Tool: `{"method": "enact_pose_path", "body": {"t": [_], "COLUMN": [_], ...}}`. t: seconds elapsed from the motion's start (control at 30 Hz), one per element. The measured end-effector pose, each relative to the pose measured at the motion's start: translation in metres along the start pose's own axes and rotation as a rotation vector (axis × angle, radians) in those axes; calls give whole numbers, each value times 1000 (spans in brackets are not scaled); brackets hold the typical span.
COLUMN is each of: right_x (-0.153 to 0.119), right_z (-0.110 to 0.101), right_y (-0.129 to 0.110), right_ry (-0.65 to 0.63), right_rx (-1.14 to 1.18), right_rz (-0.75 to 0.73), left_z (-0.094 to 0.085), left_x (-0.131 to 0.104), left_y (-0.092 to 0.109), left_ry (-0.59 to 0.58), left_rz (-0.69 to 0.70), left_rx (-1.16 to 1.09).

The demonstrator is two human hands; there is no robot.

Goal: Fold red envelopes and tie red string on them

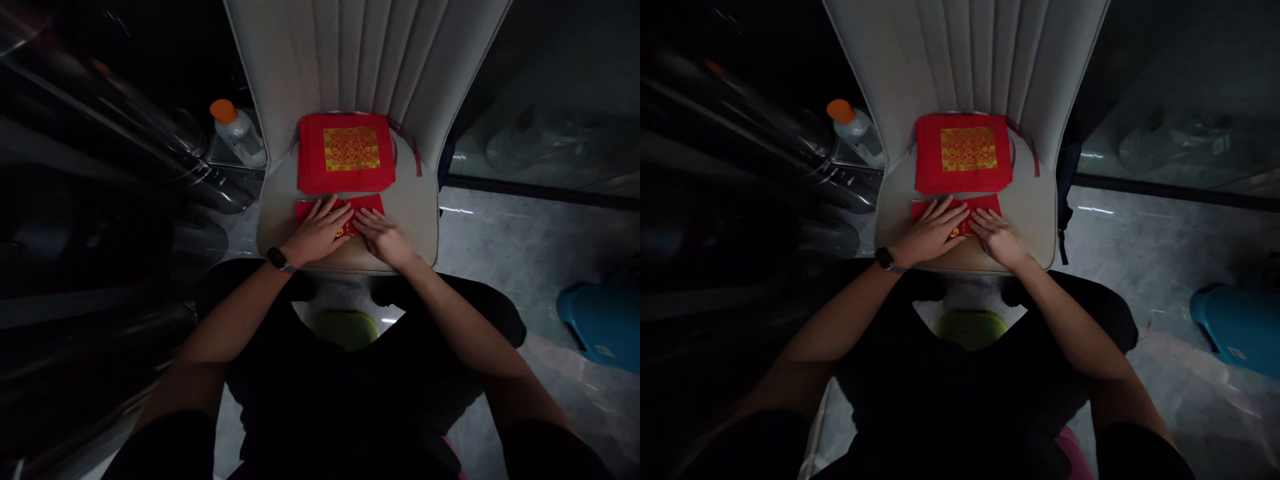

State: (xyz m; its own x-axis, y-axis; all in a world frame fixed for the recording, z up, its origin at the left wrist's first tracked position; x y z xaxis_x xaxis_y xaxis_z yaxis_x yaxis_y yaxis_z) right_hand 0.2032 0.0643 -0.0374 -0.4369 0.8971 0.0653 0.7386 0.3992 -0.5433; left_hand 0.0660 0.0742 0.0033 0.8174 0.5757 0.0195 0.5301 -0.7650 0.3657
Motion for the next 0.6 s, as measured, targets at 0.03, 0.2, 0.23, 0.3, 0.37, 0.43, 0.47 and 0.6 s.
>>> {"method": "enact_pose_path", "body": {"t": [0.03,0.2,0.23,0.3,0.37,0.43,0.47,0.6], "right_x": [0,-1,-1,-1,-1,-2,-3,-5], "right_z": [1,0,-1,-2,-4,-5,-6,-9], "right_y": [0,-2,-2,-2,-2,-3,-4,-9], "right_ry": [-7,-35,-46,-68,-81,-89,-89,-74], "right_rx": [-4,-28,-32,-34,-36,-46,-52,-60], "right_rz": [-7,-40,-43,-45,-45,-56,-65,-78], "left_z": [1,1,1,1,1,0,0,0], "left_x": [0,0,0,1,1,1,1,2], "left_y": [-1,-4,-5,-5,-5,-5,-5,-5], "left_ry": [-8,11,17,26,28,29,28,6], "left_rz": [0,1,3,8,15,18,18,5], "left_rx": [-6,-11,-13,-13,-10,-6,-3,9]}}
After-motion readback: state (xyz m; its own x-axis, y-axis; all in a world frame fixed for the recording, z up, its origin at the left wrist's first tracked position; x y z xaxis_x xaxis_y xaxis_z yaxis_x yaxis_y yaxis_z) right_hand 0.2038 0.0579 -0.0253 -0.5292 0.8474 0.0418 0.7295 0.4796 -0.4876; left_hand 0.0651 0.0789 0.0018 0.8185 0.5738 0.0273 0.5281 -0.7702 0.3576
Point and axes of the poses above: each hand's wrist, its own x-axis towards the middle knuckle, its own z-axis out of the palm, y = z × x, the point moved 9 cm from there along x, towards the middle knuckle, and after that the axes turned 13 degrees about z, right-handed, at the moved point
